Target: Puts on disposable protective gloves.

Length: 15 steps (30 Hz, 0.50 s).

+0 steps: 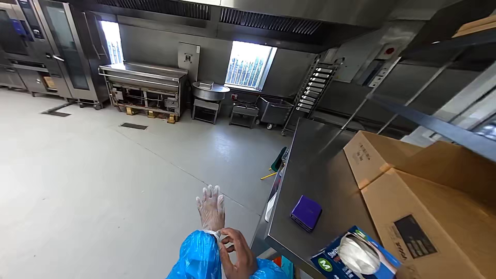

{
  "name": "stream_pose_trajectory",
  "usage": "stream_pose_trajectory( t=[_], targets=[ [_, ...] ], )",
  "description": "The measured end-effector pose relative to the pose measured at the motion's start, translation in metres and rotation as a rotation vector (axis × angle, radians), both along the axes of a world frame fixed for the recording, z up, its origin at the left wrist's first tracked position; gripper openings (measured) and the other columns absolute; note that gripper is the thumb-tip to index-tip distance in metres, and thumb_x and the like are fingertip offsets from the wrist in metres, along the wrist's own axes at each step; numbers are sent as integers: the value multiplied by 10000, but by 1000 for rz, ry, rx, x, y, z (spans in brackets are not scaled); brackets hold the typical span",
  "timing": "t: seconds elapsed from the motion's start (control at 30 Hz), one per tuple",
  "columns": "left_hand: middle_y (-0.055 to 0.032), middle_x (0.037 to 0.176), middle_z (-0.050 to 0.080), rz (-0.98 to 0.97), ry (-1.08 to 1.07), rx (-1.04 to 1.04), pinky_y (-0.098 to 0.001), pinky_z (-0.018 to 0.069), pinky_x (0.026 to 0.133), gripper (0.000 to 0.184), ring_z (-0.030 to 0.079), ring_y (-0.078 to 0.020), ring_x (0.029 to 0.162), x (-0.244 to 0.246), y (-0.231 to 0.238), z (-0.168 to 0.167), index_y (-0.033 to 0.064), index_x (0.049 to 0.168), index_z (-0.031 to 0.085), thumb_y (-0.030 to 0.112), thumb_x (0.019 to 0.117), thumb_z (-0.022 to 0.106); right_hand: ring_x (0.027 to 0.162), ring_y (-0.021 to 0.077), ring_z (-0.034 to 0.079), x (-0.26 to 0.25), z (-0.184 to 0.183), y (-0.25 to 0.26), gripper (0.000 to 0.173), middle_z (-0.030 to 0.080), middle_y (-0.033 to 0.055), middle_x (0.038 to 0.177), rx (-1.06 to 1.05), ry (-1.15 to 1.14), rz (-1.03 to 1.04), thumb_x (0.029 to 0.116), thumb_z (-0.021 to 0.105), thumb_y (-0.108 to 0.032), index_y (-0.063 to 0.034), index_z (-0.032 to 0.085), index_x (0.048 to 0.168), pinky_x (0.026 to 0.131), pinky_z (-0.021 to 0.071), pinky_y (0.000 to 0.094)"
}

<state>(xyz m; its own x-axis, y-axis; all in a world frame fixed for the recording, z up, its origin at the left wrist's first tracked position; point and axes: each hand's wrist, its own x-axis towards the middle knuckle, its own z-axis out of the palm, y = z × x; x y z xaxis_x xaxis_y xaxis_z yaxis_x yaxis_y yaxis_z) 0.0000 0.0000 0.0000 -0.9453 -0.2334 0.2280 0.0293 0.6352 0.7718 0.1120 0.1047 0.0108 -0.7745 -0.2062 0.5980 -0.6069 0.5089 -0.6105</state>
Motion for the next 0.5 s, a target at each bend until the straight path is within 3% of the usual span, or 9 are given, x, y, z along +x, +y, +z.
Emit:
stream_pose_trajectory(
  t=[0.1,0.17,0.2,0.27,0.37,0.5],
  targets=[
    [-129,1601,429,-32,98,177,-608,128,1239,646,277,-338,1539,0,-3,20,143,1506,529,480,1077,183,828,113,714,-6,-5,11,276,689,144,1097,-47,-132,-37,937,619,-130,40,645,1153,652,607,241],
    [-61,1525,533,-165,112,660,-418,299,1214,567,423,-180,1456,8,-1,40,119,1440,588,443,1102,269,877,149,725,-3,-4,8,282,696,173,1119,-129,-277,-9,936,630,-81,62,650,1178,682,616,273],
    [-75,1449,596,-257,80,941,-370,390,1148,554,520,-165,1361,12,0,51,80,1396,612,414,1115,271,918,156,729,1,-1,4,297,695,185,1142,-180,-315,20,929,634,-51,75,646,1198,715,623,279],
    [-110,1384,629,-389,4,1351,-375,488,1048,614,610,-201,1251,13,-2,61,40,1384,595,426,1124,194,998,177,725,6,5,-5,340,681,227,1182,-248,-270,58,909,647,2,121,630,1227,790,621,284],
    [-113,1375,635,-438,15,1691,-407,516,1034,681,635,-241,1233,11,-4,69,63,1410,569,485,1110,126,1063,163,709,1,6,-9,380,665,232,1211,-258,-128,64,904,687,-38,129,621,1239,826,617,258],
    [-93,1465,575,-579,82,1927,-417,481,1083,727,574,-244,1331,12,-11,70,110,1455,539,575,1077,127,1032,124,718,-10,3,-9,198,706,198,1138,-238,117,80,921,692,-67,65,726,1065,833,605,204]
  ],
)
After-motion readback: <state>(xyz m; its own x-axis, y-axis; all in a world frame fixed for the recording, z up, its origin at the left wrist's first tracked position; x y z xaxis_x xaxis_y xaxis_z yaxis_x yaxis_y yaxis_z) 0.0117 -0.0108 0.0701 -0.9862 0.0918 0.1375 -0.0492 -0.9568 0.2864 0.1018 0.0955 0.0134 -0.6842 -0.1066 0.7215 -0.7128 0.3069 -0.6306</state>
